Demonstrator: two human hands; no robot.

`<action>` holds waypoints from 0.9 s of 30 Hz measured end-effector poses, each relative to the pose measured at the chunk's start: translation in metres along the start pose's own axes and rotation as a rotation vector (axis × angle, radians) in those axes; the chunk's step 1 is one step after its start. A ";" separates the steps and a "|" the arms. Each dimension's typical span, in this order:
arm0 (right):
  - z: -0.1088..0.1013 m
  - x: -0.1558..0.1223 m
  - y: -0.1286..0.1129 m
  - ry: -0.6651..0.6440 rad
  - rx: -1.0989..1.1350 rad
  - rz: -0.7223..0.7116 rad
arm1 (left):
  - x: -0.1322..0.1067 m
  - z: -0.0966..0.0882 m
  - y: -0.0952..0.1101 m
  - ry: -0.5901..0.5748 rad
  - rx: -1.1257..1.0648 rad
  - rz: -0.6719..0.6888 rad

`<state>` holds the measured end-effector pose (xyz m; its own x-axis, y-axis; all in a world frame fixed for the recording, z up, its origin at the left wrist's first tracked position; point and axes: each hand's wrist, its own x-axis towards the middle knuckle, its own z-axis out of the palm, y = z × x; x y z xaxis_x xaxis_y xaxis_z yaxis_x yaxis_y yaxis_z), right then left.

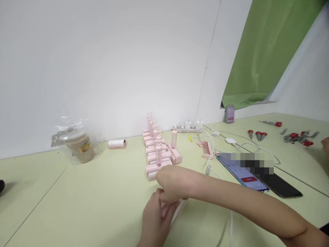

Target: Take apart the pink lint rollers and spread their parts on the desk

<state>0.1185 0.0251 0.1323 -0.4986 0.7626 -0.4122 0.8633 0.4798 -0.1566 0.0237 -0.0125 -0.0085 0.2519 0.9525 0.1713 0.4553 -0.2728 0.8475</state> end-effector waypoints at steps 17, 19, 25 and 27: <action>-0.013 -0.009 0.021 -0.242 -0.022 -0.103 | -0.001 -0.014 -0.006 -0.286 -0.221 -0.089; -0.011 -0.007 0.018 -0.253 0.018 -0.064 | -0.001 -0.012 -0.005 -0.259 -0.227 -0.091; 0.005 -0.008 0.016 -0.180 0.147 0.040 | -0.001 -0.008 0.001 -0.168 -0.239 -0.109; 0.008 -0.014 0.018 -0.124 0.174 0.063 | -0.001 -0.008 0.000 -0.160 -0.239 -0.075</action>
<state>0.1412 0.0194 0.1281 -0.4389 0.7244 -0.5316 0.8984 0.3427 -0.2747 0.0167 -0.0124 -0.0046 0.3656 0.9300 0.0386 0.2685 -0.1451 0.9523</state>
